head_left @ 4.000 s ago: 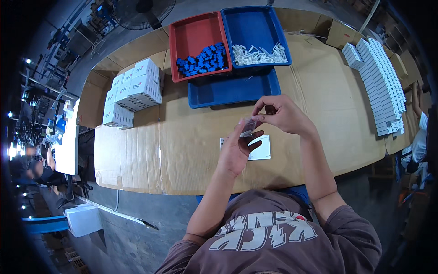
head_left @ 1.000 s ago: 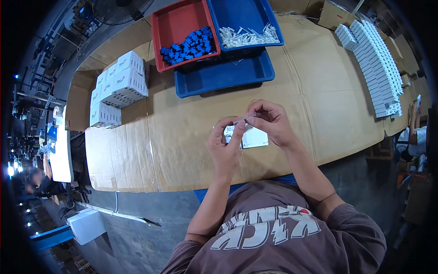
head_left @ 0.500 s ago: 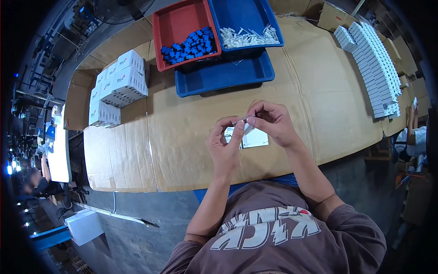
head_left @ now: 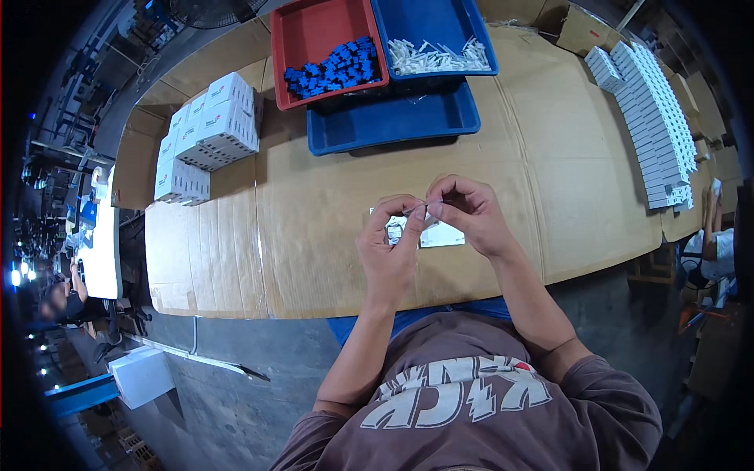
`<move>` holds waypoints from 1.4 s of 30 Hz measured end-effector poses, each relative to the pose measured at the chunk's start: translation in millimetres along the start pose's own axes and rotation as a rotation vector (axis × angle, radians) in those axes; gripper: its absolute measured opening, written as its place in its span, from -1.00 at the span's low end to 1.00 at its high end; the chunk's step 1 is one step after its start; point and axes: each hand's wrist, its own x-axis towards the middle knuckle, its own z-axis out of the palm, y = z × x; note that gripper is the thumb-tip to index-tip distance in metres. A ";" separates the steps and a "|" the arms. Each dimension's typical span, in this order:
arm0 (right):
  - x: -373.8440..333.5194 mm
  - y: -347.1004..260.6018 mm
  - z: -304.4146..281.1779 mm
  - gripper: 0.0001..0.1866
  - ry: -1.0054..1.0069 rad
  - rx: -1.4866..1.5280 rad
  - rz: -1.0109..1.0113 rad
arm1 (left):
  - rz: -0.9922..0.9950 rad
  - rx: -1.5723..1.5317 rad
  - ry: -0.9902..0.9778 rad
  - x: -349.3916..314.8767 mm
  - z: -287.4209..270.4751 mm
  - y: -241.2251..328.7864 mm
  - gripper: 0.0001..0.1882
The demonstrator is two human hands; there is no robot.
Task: Assembling internal components and circuit boards into plastic enclosures for electrical devices.
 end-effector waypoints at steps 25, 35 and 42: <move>-7.8 -10.7 -12.4 -0.92 0.020 -0.136 -0.132 | -0.170 -0.045 0.008 -5.8 -11.0 10.2 -0.85; -8.6 2.4 1.7 -0.92 0.052 -0.034 -0.143 | -0.230 -0.180 -0.012 -5.9 -21.6 11.8 -0.74; -6.9 6.6 -2.4 -0.89 0.018 -0.119 -0.198 | -0.567 -0.386 -0.085 -8.9 -36.8 -11.5 -0.79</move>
